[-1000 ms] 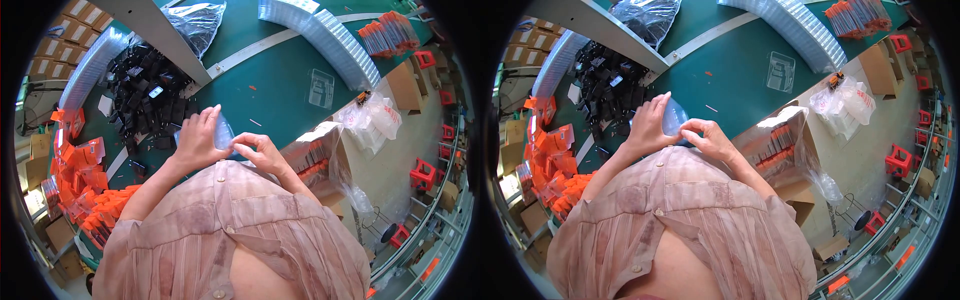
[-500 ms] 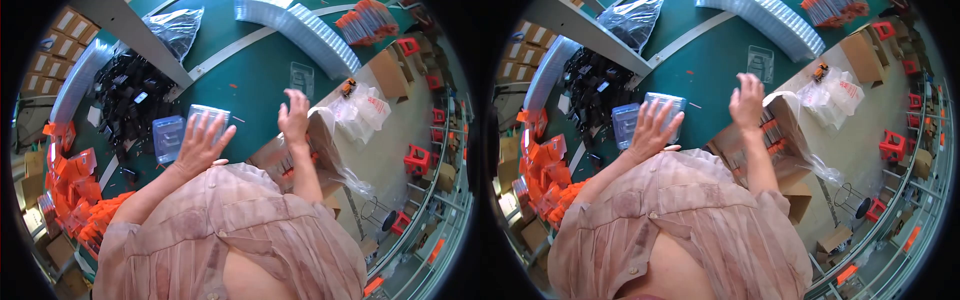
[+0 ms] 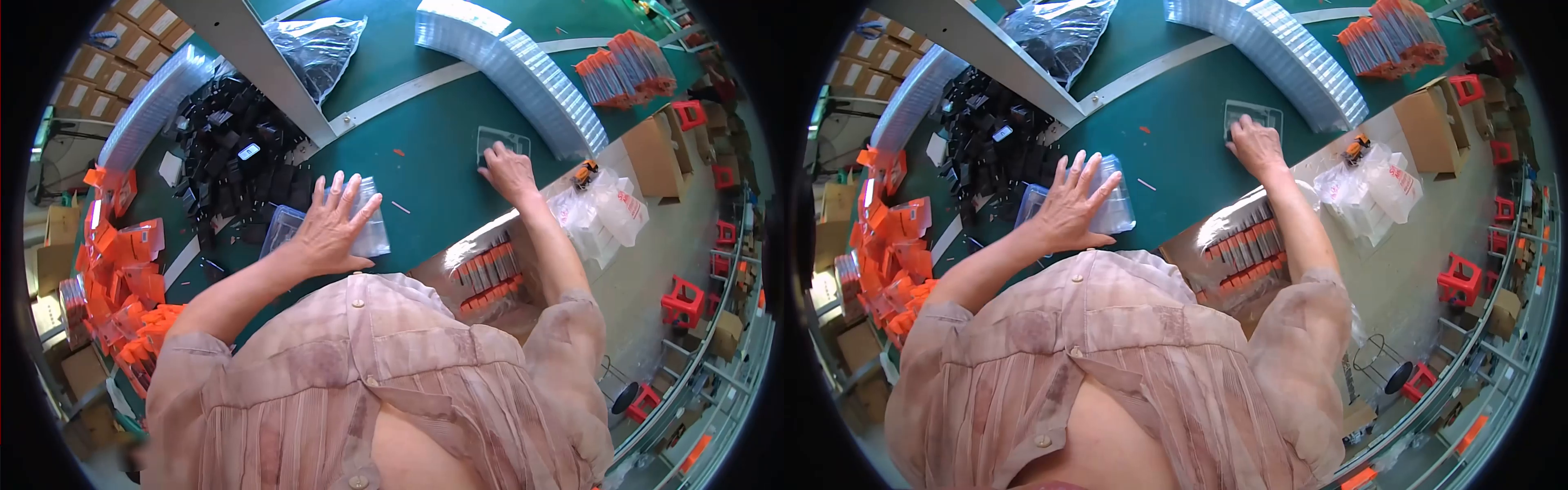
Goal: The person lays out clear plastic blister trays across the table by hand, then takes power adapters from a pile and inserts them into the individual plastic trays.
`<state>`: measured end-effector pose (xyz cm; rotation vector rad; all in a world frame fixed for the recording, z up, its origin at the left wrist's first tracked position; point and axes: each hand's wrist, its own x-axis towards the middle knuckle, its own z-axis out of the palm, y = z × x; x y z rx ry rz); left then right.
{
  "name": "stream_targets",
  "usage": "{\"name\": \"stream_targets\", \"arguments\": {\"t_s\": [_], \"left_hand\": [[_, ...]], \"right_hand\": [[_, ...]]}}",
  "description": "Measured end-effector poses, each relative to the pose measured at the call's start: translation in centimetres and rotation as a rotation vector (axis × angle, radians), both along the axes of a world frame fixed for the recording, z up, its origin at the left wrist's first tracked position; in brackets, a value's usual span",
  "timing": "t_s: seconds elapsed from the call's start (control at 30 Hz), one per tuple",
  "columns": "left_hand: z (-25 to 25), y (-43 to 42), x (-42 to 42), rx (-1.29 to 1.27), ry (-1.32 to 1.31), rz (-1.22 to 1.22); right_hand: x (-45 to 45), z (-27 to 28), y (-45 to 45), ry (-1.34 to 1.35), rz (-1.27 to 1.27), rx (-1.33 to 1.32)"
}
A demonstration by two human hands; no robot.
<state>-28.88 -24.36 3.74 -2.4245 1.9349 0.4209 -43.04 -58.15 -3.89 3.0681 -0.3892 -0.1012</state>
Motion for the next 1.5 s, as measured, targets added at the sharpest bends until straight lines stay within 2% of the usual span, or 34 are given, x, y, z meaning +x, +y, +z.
{"name": "stream_targets", "arguments": {"t_s": [0.1,0.2,0.23,0.27,0.3,0.33,0.4,0.43,0.53,0.57,0.77,1.27,1.37,1.5], "left_hand": [[-2.7,1.0,-1.8,-0.13,0.012,0.163],[-3.4,1.5,-2.5,-0.208,0.0,0.217],[-4.0,1.7,-2.3,-0.237,0.017,0.219],[-4.3,1.9,-2.0,-0.267,0.035,0.223],[-4.0,2.0,-1.8,-0.273,0.009,0.19],[-4.1,2.1,-1.7,-0.285,0.014,0.191],[-4.5,2.5,-1.6,-0.309,0.031,0.185],[-4.6,2.6,-1.7,-0.317,0.042,0.183],[-4.4,3.0,-1.4,-0.335,0.056,0.169],[-4.3,3.1,-1.3,-0.336,0.057,0.156],[-4.5,3.3,-0.7,-0.366,0.084,0.097],[-4.7,3.1,-0.7,-0.36,0.056,0.071],[-4.7,2.9,-0.8,-0.332,0.052,0.075],[-3.2,1.7,-1.2,-0.234,0.055,0.114]], "right_hand": [[4.3,-0.3,1.4,-0.105,-0.182,0.015],[6.9,0.2,3.8,-0.413,-0.254,-0.011],[6.9,1.4,6.1,-0.502,-0.269,0.11],[6.2,3.4,8.8,-0.518,-0.223,0.447],[5.2,3.5,11.1,-0.492,-0.104,0.903],[4.0,4.7,13.7,-0.206,-0.221,1.463],[1.9,2.8,17.7,-0.164,-0.183,1.564],[1.5,2.6,18.3,-0.048,-0.271,1.684],[1.1,2.0,19.3,-0.127,-0.308,1.766],[0.9,1.4,19.4,-0.154,-0.314,1.881],[0.0,-0.1,20.5,-0.224,-0.354,2.036],[-0.5,-0.5,21.0,-0.268,-0.32,2.009],[-0.3,0.0,21.0,-0.251,-0.36,1.979],[1.1,1.3,20.1,-0.102,-0.361,1.903]]}}
